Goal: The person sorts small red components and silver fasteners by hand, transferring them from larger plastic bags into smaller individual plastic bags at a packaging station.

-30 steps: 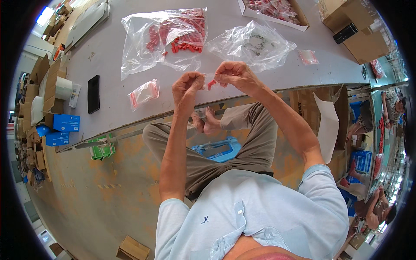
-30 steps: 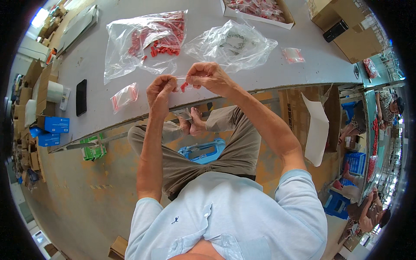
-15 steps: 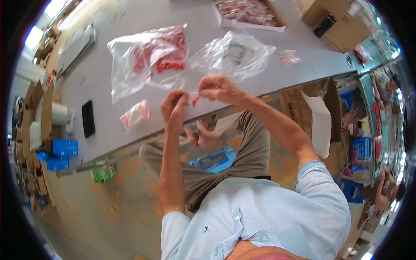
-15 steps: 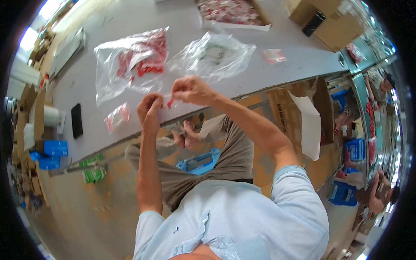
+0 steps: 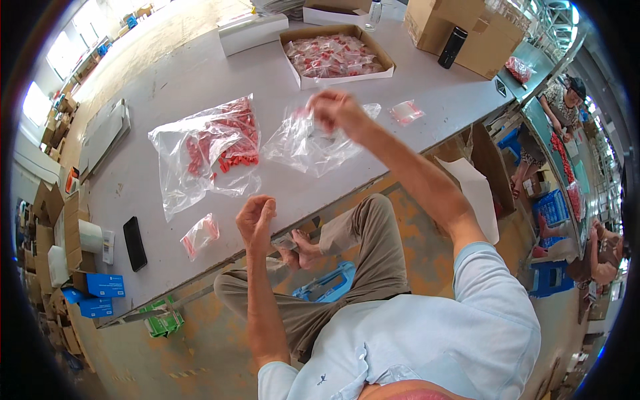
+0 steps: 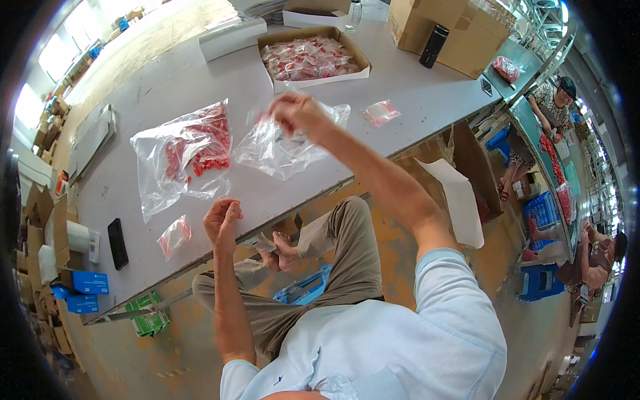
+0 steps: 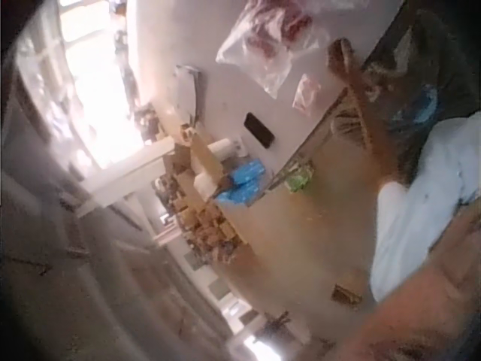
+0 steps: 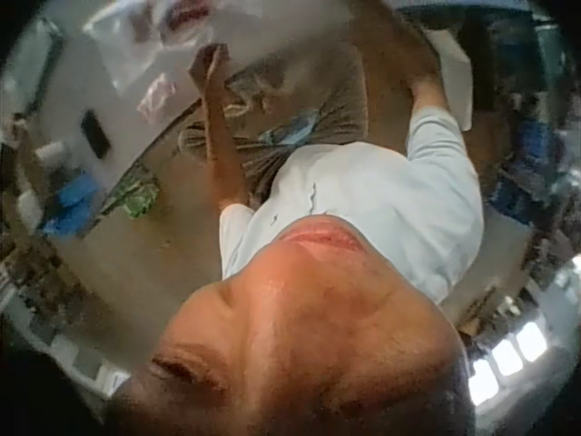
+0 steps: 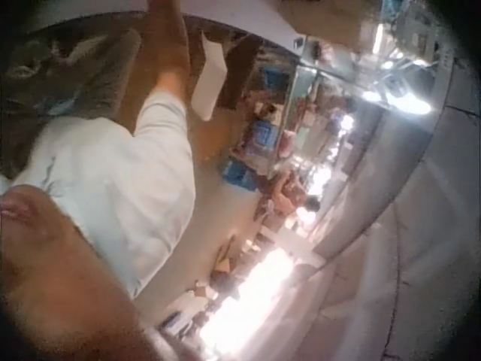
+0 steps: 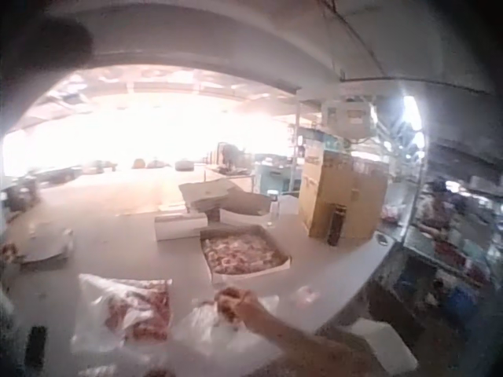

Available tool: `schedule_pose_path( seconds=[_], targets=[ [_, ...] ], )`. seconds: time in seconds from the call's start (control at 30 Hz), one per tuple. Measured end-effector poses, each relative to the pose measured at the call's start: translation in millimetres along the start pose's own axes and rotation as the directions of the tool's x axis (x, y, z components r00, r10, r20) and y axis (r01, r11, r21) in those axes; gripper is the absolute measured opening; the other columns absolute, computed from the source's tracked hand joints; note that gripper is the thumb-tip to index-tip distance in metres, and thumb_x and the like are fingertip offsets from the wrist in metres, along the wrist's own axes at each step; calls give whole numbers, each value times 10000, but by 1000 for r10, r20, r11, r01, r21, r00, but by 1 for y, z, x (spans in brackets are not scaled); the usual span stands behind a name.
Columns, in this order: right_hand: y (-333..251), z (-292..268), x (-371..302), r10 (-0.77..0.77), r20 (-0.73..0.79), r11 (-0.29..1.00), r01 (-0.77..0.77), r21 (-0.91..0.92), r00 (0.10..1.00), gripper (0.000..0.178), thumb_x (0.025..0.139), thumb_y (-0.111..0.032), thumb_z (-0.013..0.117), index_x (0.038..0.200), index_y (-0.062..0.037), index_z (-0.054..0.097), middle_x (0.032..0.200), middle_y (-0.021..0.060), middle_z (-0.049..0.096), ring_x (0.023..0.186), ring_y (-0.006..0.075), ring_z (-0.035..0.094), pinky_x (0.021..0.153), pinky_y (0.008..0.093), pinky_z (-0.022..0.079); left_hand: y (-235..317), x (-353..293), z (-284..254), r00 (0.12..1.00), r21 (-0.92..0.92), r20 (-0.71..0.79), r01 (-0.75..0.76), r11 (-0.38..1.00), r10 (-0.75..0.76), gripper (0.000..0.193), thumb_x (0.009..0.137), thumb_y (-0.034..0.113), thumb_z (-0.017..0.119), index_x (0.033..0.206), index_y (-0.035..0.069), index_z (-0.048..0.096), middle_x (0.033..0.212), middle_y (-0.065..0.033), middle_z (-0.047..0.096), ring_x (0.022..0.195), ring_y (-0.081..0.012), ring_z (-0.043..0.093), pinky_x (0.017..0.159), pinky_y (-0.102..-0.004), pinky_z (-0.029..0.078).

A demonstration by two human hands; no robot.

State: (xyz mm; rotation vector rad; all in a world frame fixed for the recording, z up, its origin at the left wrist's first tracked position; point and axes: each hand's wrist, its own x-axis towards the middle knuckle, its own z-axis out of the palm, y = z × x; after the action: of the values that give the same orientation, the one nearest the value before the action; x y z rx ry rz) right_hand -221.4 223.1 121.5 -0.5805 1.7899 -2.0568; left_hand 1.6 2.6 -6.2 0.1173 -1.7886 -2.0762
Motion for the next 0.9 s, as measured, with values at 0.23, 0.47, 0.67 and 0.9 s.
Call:
schedule_pose_path(
  seconds=[0.23, 0.47, 0.67, 0.9],
  targets=[
    [28, 14, -38, 126, 137, 979, -100, -178, 983, 158, 982, -161, 686, 1079, -42, 724, 873, 51, 733, 644, 93, 643, 542, 244, 527, -4, 0, -3, 999, 42, -40, 12, 999, -10, 97, 960, 81, 730, 1001, -4, 709, 869, 6, 674, 779, -61, 600, 693, -225, 492],
    [82, 86, -87, 158, 245, 955, -85, -283, 956, 149, 978, -132, 688, 1049, -8, 730, 807, 29, 705, 656, 73, 627, 556, 244, 519, 3, -6, 1, 996, 236, -25, -78, 969, 86, 84, 954, 53, 713, 973, -26, 693, 871, -15, 675, 780, -71, 594, 706, -237, 493],
    [113, 103, -96, 124, 263, 925, -16, -379, 957, 141, 972, -114, 693, 1040, 1, 737, 819, 30, 713, 684, 78, 639, 610, 253, 532, 65, -64, -6, 933, -8, -186, -314, 949, 307, 42, 948, -15, 682, 987, -24, 669, 951, -35, 642, 858, -118, 602, 752, -270, 506],
    [122, 191, -82, -255, 452, 785, 456, -420, 855, 142, 932, -59, 699, 1059, -10, 740, 923, 123, 738, 773, 201, 709, 688, 324, 552, 294, -137, -24, 97, 148, -511, -969, 198, 854, 273, 981, 316, 545, 766, 170, 630, 891, -41, 654, 988, -195, 590, 866, -314, 374]
  ],
)
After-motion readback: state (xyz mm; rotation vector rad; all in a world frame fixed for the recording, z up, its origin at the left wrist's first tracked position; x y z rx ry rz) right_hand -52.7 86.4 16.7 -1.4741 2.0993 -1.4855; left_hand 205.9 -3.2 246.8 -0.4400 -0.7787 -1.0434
